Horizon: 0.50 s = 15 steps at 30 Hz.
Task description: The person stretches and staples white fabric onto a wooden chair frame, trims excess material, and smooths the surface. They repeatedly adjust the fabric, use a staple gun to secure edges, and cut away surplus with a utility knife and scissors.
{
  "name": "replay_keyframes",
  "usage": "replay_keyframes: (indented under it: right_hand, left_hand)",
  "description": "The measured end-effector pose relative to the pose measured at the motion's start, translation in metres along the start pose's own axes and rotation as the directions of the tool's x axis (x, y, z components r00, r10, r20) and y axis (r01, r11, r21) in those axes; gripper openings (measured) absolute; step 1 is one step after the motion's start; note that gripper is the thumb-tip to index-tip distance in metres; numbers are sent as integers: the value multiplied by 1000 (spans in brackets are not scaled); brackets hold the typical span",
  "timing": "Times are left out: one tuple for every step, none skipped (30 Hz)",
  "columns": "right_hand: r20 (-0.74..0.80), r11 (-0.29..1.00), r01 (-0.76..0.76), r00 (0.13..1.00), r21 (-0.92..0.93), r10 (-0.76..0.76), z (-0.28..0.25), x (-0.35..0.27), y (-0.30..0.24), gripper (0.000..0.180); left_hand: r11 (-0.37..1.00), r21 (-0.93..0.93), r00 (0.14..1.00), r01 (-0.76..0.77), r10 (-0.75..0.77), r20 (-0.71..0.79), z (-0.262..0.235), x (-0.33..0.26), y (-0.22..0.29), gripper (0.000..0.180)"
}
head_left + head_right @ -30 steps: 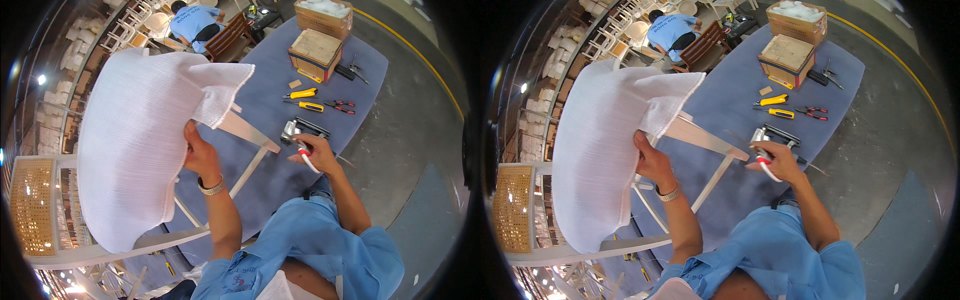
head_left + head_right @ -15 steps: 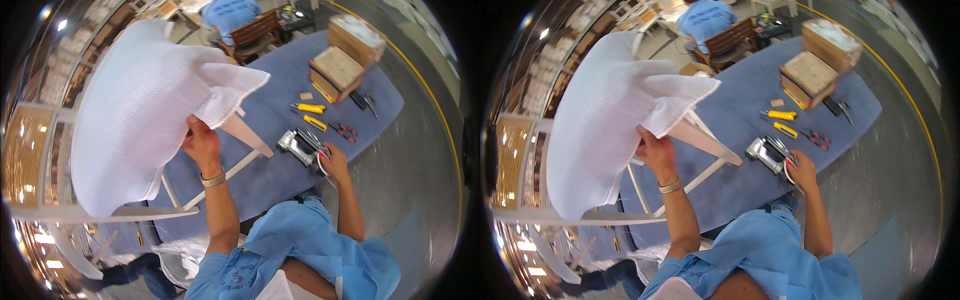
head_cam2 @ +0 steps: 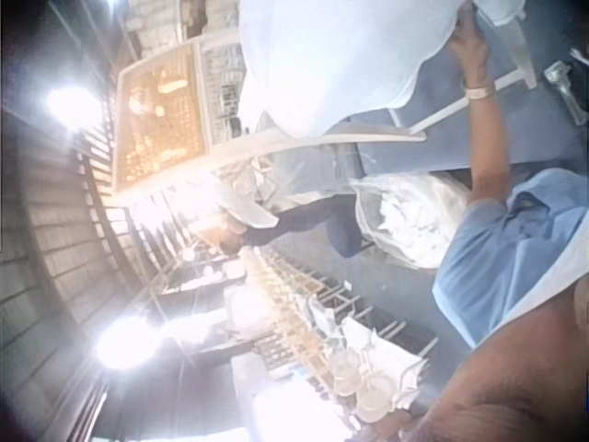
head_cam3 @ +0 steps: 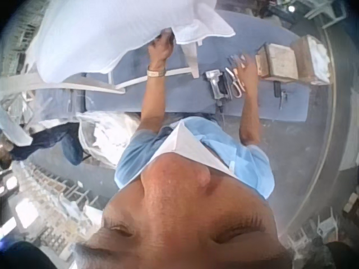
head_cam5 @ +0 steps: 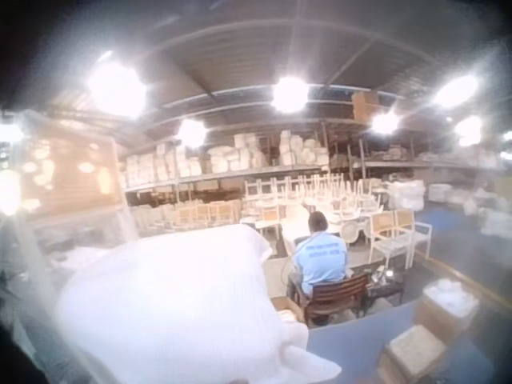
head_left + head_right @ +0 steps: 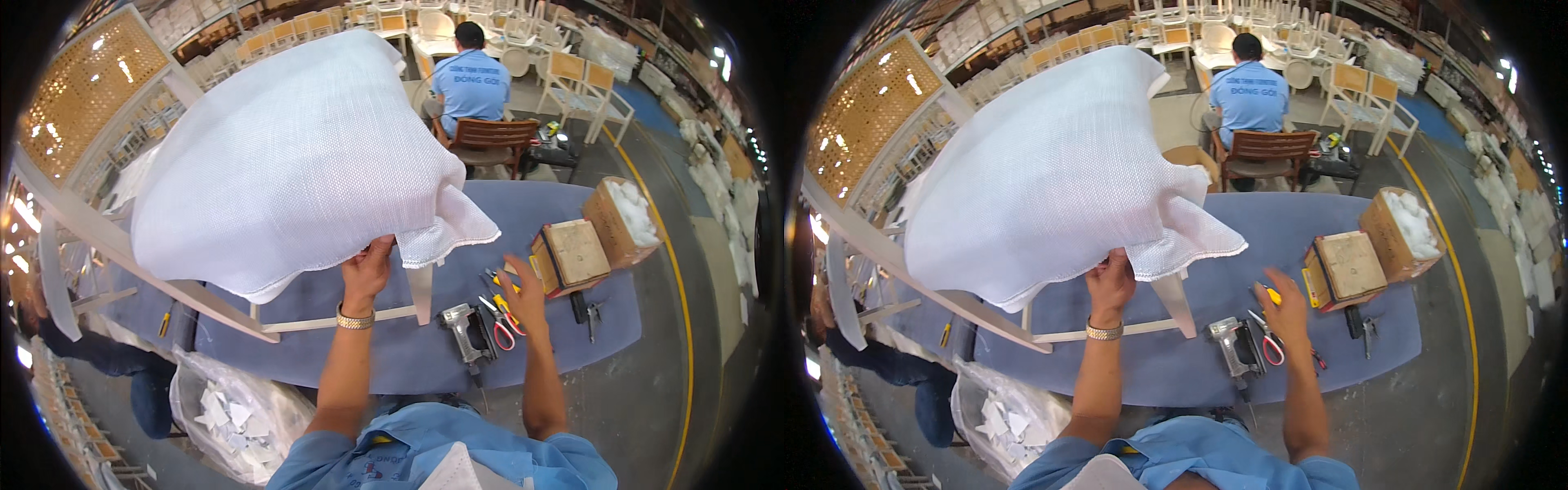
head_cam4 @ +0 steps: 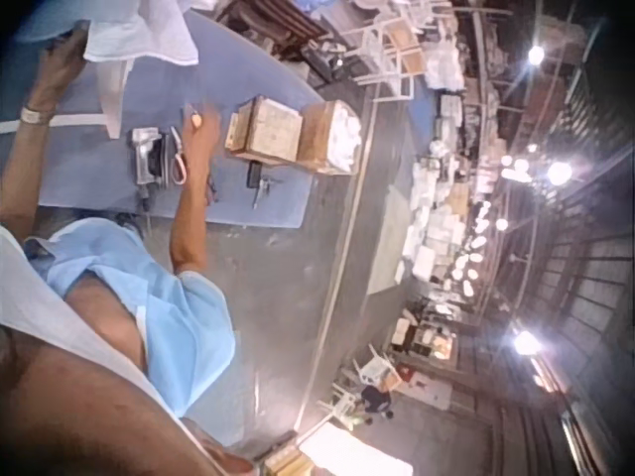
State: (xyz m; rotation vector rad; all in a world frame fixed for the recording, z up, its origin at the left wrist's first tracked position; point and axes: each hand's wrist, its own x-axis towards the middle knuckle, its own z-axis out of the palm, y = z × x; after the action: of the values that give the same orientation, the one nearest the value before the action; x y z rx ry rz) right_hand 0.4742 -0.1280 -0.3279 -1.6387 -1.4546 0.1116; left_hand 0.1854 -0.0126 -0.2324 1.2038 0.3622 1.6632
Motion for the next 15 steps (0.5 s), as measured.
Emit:
replay_keyframes:
  right_hand:
    - [-138, 996, 92, 986, 10, -90, -5, 19, -43, 35]
    - [-213, 987, 163, 964, -7, -161, -10, 37, -81, 34]
    - [-287, 973, 229, 930, -37, -230, -13, 45, -107, 33]
    - [-235, 987, 155, 962, 54, -138, -10, 37, -114, 33]
    - [-180, 986, 77, 982, 147, -50, -5, 30, -117, 33]
    - [-122, 973, 0, 992, 230, 28, 2, 24, -119, 33]
    - [-59, 929, -126, 986, 347, 155, 20, 5, -113, 31]
    - [16, 861, -243, 965, 446, 264, 45, -24, -100, 30]
    - [100, 748, -371, 919, 550, 382, 70, -60, -82, 29]
    - [199, 654, -537, 830, 533, 520, 95, -104, -60, 29]
    - [344, 494, -658, 736, 569, 583, 114, -153, -36, 32]
    - [487, 151, -749, 555, 645, 675, 130, -195, -20, 38]
    - [513, -59, -707, 451, 705, 730, 143, -217, -24, 40]
    - [531, -260, -598, 336, 758, 778, 146, -236, -25, 43]
    - [506, -289, -548, 299, 785, 809, 153, -246, -21, 48]
  left_hand:
    - [1000, -15, 999, -12, 12, 41, -5, 2, -4, 21]
    - [1000, 11, 996, -21, 20, 81, -11, 3, -8, 22]
    - [999, 33, 992, -33, 29, 123, -15, 4, -12, 24]
    - [995, 86, 986, -44, 30, 166, -18, 6, -18, 27]
    - [986, 140, 974, -91, 59, 220, -20, 9, -21, 28]
    - [971, 186, 958, -147, 93, 271, -19, 13, -21, 29]
    - [946, 228, 933, -230, 147, 330, -20, 15, -20, 29]
    - [848, 367, 883, -383, 219, 415, -22, 16, -23, 29]
    - [712, 461, 819, -529, 286, 498, -22, 16, -27, 30]
    - [414, 595, 721, -689, 310, 619, -27, 13, -34, 31]
    - [313, 618, 692, -721, 296, 658, -30, 11, -43, 32]
    - [204, 629, 661, -750, 281, 696, -35, 10, -52, 34]
    - [319, 618, 694, -719, 276, 665, -44, 13, -62, 40]
    - [358, 593, 690, -721, 303, 657, -38, 12, -68, 42]
    - [381, 575, 688, -724, 325, 649, -37, 16, -66, 45]
